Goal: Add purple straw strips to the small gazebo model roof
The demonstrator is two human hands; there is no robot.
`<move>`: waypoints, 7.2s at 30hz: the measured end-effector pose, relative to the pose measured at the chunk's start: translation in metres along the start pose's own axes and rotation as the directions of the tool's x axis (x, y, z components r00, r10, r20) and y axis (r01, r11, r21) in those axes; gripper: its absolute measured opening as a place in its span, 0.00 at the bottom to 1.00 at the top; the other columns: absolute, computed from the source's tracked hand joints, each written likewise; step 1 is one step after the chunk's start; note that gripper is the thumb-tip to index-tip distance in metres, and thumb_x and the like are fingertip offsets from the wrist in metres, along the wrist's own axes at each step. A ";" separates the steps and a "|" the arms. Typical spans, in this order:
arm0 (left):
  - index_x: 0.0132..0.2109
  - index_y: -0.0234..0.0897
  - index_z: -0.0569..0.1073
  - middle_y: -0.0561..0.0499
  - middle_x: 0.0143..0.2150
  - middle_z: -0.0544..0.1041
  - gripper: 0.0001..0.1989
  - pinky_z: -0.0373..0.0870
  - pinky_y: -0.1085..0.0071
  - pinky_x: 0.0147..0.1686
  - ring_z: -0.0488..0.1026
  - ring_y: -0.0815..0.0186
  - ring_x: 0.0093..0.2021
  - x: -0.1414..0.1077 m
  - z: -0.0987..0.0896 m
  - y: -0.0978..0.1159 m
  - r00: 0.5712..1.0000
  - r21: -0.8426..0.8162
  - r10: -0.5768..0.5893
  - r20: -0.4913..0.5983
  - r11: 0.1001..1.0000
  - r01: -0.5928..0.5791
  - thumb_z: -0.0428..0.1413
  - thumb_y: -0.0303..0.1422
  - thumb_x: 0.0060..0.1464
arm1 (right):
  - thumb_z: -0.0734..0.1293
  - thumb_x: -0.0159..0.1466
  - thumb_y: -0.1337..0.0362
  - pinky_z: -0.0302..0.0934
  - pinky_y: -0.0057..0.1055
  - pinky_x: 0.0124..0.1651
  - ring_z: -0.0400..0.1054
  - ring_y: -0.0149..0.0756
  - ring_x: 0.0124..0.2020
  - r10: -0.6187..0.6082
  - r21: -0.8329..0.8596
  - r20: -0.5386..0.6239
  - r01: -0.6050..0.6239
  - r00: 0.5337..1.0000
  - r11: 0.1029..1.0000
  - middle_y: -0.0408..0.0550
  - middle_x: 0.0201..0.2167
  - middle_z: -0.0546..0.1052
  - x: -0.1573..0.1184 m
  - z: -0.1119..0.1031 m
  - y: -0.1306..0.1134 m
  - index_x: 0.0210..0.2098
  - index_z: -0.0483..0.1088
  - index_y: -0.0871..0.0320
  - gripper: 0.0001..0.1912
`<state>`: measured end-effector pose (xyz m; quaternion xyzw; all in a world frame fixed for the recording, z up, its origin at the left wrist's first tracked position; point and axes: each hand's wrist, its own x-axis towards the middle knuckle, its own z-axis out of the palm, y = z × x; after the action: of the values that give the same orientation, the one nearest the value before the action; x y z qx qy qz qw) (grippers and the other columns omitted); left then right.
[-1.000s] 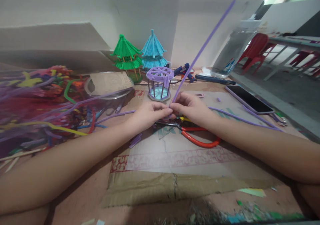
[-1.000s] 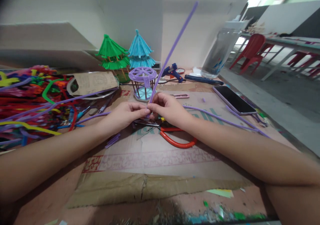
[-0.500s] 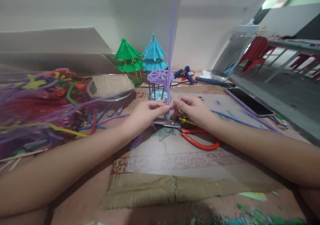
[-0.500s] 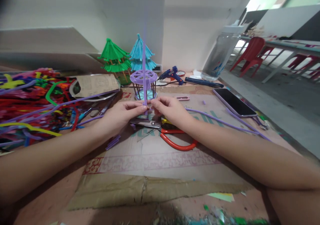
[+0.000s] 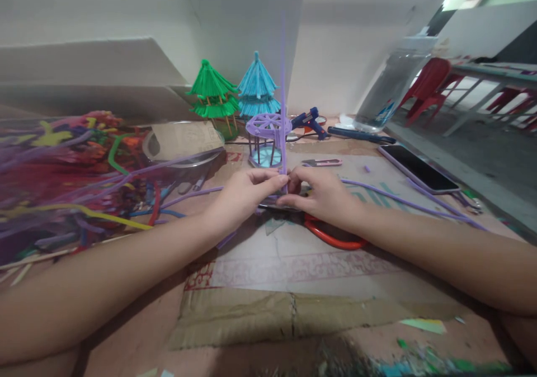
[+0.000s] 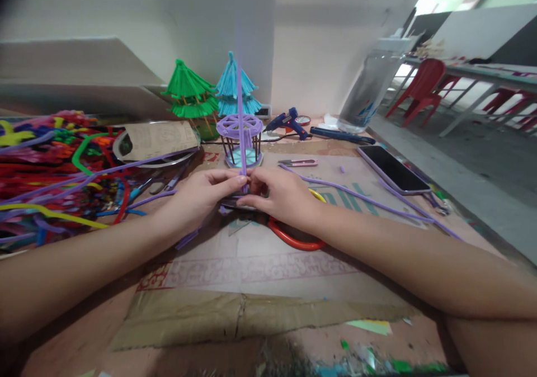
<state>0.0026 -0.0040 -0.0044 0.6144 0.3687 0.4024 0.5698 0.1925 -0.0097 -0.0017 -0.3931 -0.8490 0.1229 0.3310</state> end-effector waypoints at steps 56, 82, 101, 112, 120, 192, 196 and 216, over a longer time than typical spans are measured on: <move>0.46 0.37 0.79 0.47 0.47 0.81 0.13 0.68 0.63 0.52 0.76 0.60 0.48 0.013 -0.014 -0.011 0.948 0.679 0.313 0.062 0.683 -0.270 0.54 0.36 0.59 | 0.67 0.59 0.65 0.60 0.31 0.36 0.70 0.35 0.31 0.211 0.025 0.009 -0.211 0.977 0.977 0.45 0.27 0.78 0.017 -0.009 0.024 0.28 0.75 0.59 0.06; 0.37 0.33 0.79 0.51 0.33 0.80 0.19 0.67 0.72 0.34 0.74 0.65 0.34 0.008 -0.009 -0.003 0.974 0.515 0.076 0.216 0.838 -0.179 0.50 0.42 0.61 | 0.70 0.58 0.61 0.67 0.31 0.35 0.73 0.33 0.28 0.439 0.575 0.193 -0.463 0.878 0.674 0.45 0.25 0.79 0.013 0.000 0.013 0.29 0.73 0.59 0.07; 0.36 0.36 0.79 0.52 0.33 0.81 0.14 0.68 0.72 0.36 0.75 0.66 0.33 0.008 -0.007 -0.002 0.970 0.582 0.136 0.201 0.780 -0.230 0.52 0.38 0.60 | 0.69 0.59 0.61 0.67 0.30 0.34 0.72 0.32 0.27 0.386 0.610 0.223 -0.437 0.895 0.661 0.43 0.24 0.78 0.013 0.000 0.009 0.30 0.72 0.58 0.07; 0.39 0.36 0.80 0.51 0.36 0.81 0.17 0.67 0.71 0.37 0.75 0.65 0.36 0.007 -0.009 -0.005 0.968 0.579 0.148 0.203 0.779 -0.240 0.50 0.42 0.61 | 0.68 0.60 0.59 0.64 0.29 0.33 0.69 0.31 0.27 0.337 0.520 0.195 -0.388 0.921 0.761 0.42 0.24 0.75 0.012 0.004 0.012 0.29 0.70 0.58 0.09; 0.37 0.36 0.79 0.50 0.35 0.80 0.19 0.69 0.69 0.39 0.74 0.63 0.38 0.008 -0.012 -0.004 0.965 0.527 0.145 0.220 0.814 -0.243 0.47 0.40 0.62 | 0.67 0.61 0.60 0.65 0.29 0.34 0.70 0.32 0.28 0.342 0.468 0.169 -0.380 0.924 0.797 0.43 0.25 0.77 0.012 0.001 0.008 0.27 0.70 0.58 0.09; 0.38 0.35 0.81 0.46 0.32 0.82 0.18 0.67 0.74 0.24 0.75 0.65 0.27 -0.016 -0.063 0.098 0.988 0.439 0.117 -0.101 0.896 -0.061 0.60 0.46 0.51 | 0.63 0.63 0.60 0.63 0.38 0.50 0.69 0.49 0.54 0.256 -0.247 0.449 -0.157 0.856 0.956 0.50 0.56 0.73 0.004 -0.082 -0.007 0.60 0.64 0.47 0.25; 0.36 0.35 0.81 0.46 0.32 0.82 0.18 0.67 0.74 0.23 0.75 0.65 0.26 -0.016 -0.066 0.100 0.988 0.398 0.096 -0.120 0.916 -0.041 0.60 0.47 0.50 | 0.66 0.61 0.50 0.65 0.41 0.47 0.70 0.52 0.51 0.295 -0.207 0.421 -0.226 0.858 0.952 0.52 0.52 0.75 0.007 -0.093 0.004 0.56 0.65 0.51 0.26; 0.34 0.39 0.82 0.50 0.32 0.83 0.13 0.71 0.70 0.38 0.78 0.61 0.36 0.000 -0.055 0.070 0.991 0.503 0.072 0.112 0.856 -0.119 0.58 0.42 0.53 | 0.61 0.63 0.42 0.60 0.32 0.36 0.63 0.37 0.35 0.159 0.148 0.459 -0.252 0.874 0.956 0.47 0.38 0.69 -0.005 -0.061 -0.011 0.50 0.62 0.54 0.25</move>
<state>-0.0480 0.0123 0.0672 0.7775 0.4052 0.2911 0.3828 0.2291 -0.0238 0.0471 -0.4073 -0.8380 0.3295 0.1528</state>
